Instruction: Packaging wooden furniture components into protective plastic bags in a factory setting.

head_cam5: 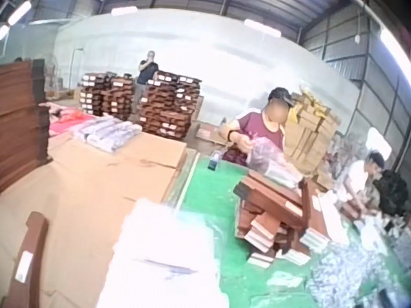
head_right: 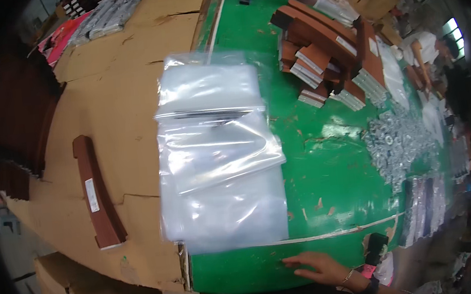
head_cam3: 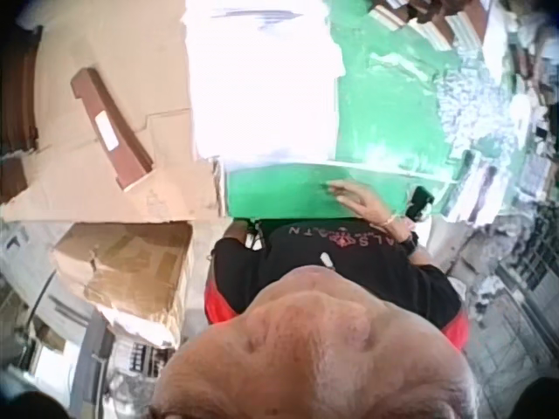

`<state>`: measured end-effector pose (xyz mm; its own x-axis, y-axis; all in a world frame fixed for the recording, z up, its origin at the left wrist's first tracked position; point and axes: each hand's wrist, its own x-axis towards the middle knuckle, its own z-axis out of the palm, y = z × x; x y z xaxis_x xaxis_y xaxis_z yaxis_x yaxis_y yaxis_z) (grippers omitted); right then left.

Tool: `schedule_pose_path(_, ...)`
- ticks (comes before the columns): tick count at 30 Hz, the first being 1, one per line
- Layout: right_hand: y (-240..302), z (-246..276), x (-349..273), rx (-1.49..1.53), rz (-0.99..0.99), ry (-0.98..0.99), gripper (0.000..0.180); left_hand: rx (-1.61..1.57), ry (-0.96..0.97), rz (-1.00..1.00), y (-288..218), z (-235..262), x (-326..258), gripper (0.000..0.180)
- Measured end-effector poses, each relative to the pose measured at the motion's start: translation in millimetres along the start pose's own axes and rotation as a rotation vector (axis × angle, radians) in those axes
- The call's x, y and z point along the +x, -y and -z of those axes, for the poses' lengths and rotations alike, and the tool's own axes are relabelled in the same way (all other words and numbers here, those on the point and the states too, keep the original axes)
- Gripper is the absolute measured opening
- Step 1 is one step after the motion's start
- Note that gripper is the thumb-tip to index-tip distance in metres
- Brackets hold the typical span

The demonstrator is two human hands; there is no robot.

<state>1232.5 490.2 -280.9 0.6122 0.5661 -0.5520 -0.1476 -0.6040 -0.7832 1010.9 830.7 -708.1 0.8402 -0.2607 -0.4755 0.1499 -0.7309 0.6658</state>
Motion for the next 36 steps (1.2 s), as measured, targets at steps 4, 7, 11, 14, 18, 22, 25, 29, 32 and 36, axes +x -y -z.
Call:
schedule_pose_path(4,-34.1,7.9,-3.9,0.108,0.058,0.342,0.045,0.003,-0.164,0.121,13.8,27.9,-68.6,0.047)
schedule_pose_path(7,-16.1,18.8,-12.8,0.099,-0.062,0.509,0.045,-0.028,-0.417,0.343,-31.8,74.9,-94.2,0.047)
schedule_pose_path(11,-12.7,-14.7,-24.5,0.276,-0.012,0.505,0.046,-0.537,-0.232,0.188,-188.5,223.9,-114.4,0.040)
schedule_pose_path(14,-8.7,-56.3,-10.5,0.365,0.052,0.543,0.044,-0.698,-0.417,-0.001,-269.6,261.8,-182.5,0.035)
schedule_pose_path(18,-5.7,-98.4,-11.6,0.390,0.188,0.498,0.043,-0.321,-0.674,-0.116,-305.1,328.1,-287.3,0.018)
schedule_pose_path(22,-9.0,-122.5,-9.6,0.279,0.253,0.555,0.045,0.147,-1.359,0.396,-269.8,380.2,-402.2,0.020)
schedule_pose_path(25,5.7,-140.6,-5.9,0.224,0.331,0.513,0.044,0.275,-1.278,0.594,-211.1,397.2,-423.9,0.035)
schedule_pose_path(29,17.4,-158.0,-4.0,0.183,0.399,0.517,0.043,0.661,-0.943,0.844,-148.8,389.7,-402.8,0.031)
schedule_pose_path(32,20.6,-164.0,-6.8,0.145,0.415,0.495,0.042,0.549,-1.184,0.762,-129.4,403.1,-419.5,0.032)
schedule_pose_path(36,15.2,-166.7,-10.0,0.087,0.441,0.498,0.041,0.218,-1.609,0.431,-140.8,421.4,-493.5,0.026)
